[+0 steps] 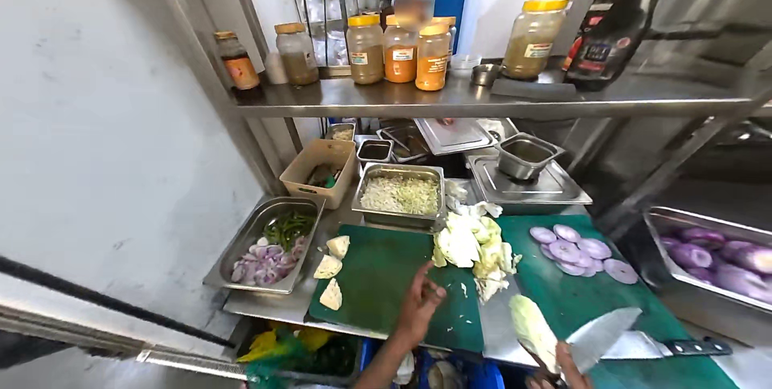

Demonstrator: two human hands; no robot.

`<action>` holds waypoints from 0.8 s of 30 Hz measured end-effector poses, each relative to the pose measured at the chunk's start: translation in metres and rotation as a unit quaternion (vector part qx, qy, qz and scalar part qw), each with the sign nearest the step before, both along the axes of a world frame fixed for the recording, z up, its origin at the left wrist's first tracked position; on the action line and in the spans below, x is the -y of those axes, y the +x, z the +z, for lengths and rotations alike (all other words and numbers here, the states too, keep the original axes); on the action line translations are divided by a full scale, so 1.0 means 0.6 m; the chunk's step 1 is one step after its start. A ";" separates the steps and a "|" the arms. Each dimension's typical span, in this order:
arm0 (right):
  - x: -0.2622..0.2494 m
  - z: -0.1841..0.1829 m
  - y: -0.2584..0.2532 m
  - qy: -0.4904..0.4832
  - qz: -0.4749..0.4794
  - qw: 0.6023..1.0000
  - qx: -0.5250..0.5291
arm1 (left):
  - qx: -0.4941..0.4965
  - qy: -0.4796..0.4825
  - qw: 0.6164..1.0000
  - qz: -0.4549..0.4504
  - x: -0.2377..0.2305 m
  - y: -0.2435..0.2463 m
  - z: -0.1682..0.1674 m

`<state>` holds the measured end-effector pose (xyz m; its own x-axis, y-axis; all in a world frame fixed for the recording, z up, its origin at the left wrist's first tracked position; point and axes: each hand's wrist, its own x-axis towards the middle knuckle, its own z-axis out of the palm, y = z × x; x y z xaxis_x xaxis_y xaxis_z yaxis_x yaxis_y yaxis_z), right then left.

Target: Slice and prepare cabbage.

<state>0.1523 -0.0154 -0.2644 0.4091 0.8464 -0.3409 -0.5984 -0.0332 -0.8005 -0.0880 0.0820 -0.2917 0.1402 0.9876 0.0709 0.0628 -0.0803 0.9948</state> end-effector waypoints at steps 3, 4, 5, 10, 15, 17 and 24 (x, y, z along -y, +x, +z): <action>-0.024 -0.003 -0.060 -0.045 -0.033 0.997 0.060 | 0.051 -0.052 0.990 -0.121 0.062 0.033 0.036; -0.036 -0.009 -0.081 -0.038 -0.030 0.996 0.079 | 0.074 -0.068 0.989 -0.104 0.075 0.044 0.042; -0.048 -0.015 -0.102 -0.027 -0.018 0.995 0.098 | 0.098 -0.075 0.990 -0.061 0.080 0.050 0.042; -0.080 -0.034 -0.145 -0.033 0.136 0.961 0.238 | 0.038 -0.120 0.986 0.113 0.063 0.003 0.016; -0.077 -0.015 -0.126 -0.121 0.337 0.757 0.546 | -0.172 -0.137 0.957 0.189 0.035 -0.052 -0.012; -0.070 0.008 -0.136 -0.154 0.417 0.655 0.611 | -0.236 -0.143 0.942 0.191 0.029 -0.057 -0.022; -0.066 0.047 -0.174 -0.202 0.511 0.530 0.645 | -0.300 -0.098 0.921 0.227 0.036 -0.048 -0.033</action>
<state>0.0478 0.0244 -0.2361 -0.0807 0.8154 -0.5733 0.9355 -0.1365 -0.3259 -0.1169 0.0604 -0.3113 -0.3355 0.9394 -0.0704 0.5893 0.2676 0.7623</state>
